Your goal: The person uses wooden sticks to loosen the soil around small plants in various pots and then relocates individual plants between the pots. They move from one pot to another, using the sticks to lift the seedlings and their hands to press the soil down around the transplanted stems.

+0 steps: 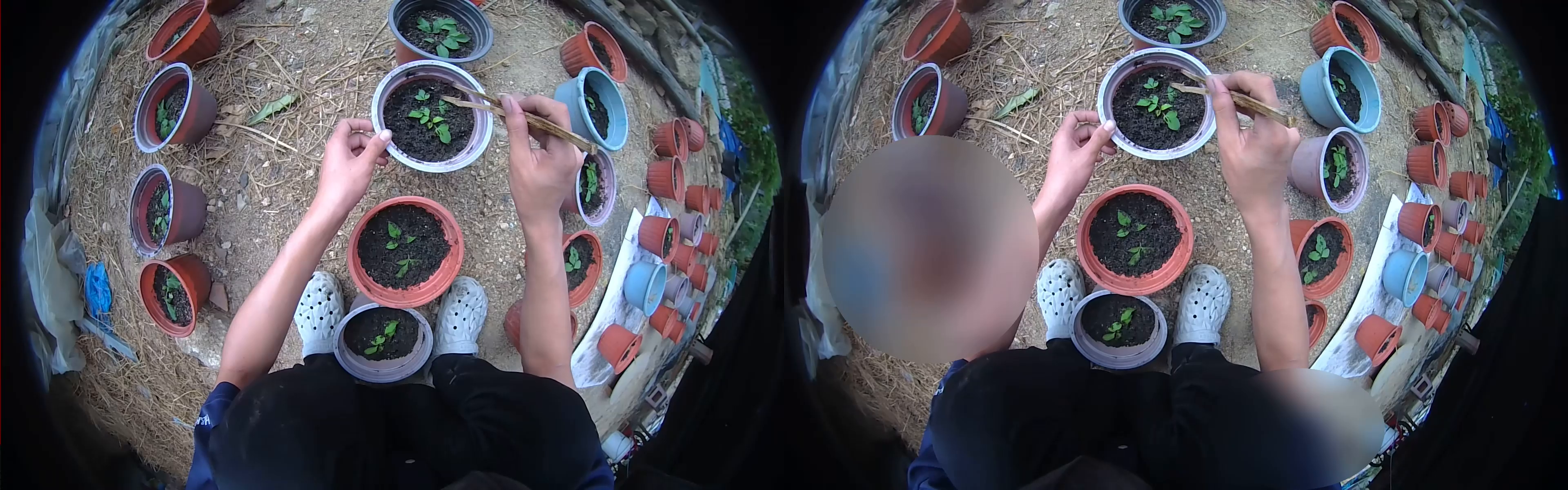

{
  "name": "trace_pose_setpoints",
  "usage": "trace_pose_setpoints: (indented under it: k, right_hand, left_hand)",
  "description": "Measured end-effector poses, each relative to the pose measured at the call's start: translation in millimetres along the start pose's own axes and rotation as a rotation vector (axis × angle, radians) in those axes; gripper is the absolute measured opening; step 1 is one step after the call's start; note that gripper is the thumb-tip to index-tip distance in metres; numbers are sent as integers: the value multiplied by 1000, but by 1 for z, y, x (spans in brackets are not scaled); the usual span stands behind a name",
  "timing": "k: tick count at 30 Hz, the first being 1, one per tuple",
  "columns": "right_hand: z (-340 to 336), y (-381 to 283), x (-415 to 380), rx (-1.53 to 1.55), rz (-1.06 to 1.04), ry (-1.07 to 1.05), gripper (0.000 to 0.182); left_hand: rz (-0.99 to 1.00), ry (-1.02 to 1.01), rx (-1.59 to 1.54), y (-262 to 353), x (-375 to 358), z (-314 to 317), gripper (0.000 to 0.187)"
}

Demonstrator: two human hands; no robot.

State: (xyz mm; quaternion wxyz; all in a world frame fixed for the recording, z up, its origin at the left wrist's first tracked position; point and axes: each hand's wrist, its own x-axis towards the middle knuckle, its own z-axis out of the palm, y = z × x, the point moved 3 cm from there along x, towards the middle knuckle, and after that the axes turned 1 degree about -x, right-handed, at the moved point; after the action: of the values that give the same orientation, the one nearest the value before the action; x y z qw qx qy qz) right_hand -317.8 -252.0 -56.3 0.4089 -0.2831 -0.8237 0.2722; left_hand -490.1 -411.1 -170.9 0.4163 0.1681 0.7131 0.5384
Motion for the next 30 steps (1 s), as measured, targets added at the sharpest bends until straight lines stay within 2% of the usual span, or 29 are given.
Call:
trace_pose_setpoints:
  k: [7, 10, 13, 16, 18, 23, 27, 29, 30]
  right_hand:
    - [3, 3, -2, 113, -31, 55, 12]
    - [4, 1, 0, 87, -118, -23, 11]
    - [-2, -1, -2, 114, -55, -28, 11]
    - [-15, 4, -4, 131, -51, 97, 11]
    - [-24, 11, -12, 50, 77, 125, 11]
    - [-40, 6, -21, 30, 67, 50, 11]
    - [-43, 6, -22, 125, 99, 79, 10]
    - [-37, 10, -21, 74, 96, -50, 10]
    - [-38, 9, -21, 74, 94, -49, 10]
  left_hand:
    - [1, 5, -33, -1, 0, 1, 39]
    - [-1, 14, -21, -1, -1, 1, 38]
    - [-1, 14, -22, -1, -1, 0, 38]
    - [2, 14, -20, 0, -2, 0, 39]
    - [1, 14, -18, 0, -2, 1, 39]
    - [0, 16, -26, -2, -1, 1, 39]
    - [-9, 14, -27, 1, -3, 2, 39]
    - [-4, 15, -30, 1, -2, 1, 39]
    - [-2, 10, -35, 1, -1, 1, 39]
